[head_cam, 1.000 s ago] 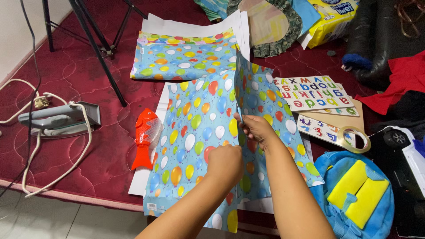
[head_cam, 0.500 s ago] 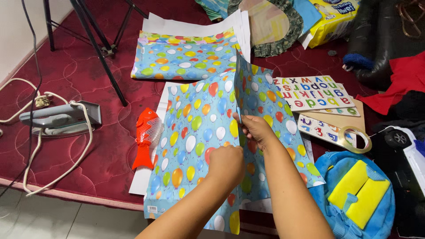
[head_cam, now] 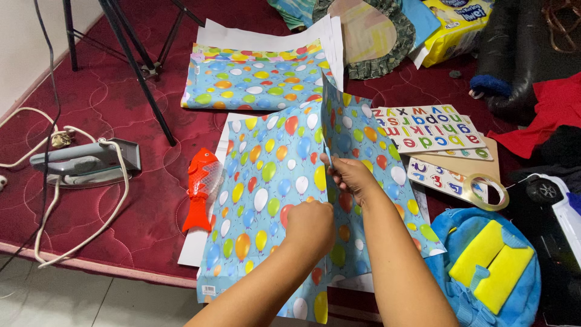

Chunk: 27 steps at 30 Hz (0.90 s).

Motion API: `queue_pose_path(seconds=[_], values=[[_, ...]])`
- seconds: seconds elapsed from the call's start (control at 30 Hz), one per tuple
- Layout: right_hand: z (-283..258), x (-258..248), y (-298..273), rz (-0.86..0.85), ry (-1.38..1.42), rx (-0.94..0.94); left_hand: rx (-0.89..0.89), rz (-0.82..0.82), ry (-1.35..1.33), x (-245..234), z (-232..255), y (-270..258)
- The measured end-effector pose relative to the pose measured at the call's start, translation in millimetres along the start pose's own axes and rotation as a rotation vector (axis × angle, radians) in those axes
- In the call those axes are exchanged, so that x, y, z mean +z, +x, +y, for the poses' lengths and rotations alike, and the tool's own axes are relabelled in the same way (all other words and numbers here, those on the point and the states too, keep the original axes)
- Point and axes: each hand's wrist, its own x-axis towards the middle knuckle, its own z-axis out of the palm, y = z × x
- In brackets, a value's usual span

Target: The person cuts a piece of balloon-patterned wrapping paper with scissors, places a red fish toy on it, and folds the paper around the toy. The person then wraps the toy in a white sheet of paper and folds the edges.

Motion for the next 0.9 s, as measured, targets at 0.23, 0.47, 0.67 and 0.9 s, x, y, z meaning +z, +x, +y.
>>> queue_pose_path(seconds=[0.23,0.47,0.67,0.9], values=[[-0.4,0.3,-0.6,0.004,-0.007,-0.009,0.02,0.014,0.008,0.0,0.7,-0.9],[2.8,-0.4,0.6,-0.022,0.003,-0.022,0.011,-0.002,-0.005,3.7,2.6,-1.7],[4.0,-1.0,2.2,-0.036,0.018,-0.032,0.018,0.003,0.001,6.3,4.9,-4.3],[0.9,-1.0,-1.9,0.001,0.044,-0.002,0.004,-0.007,-0.008,4.6,4.8,-5.5]])
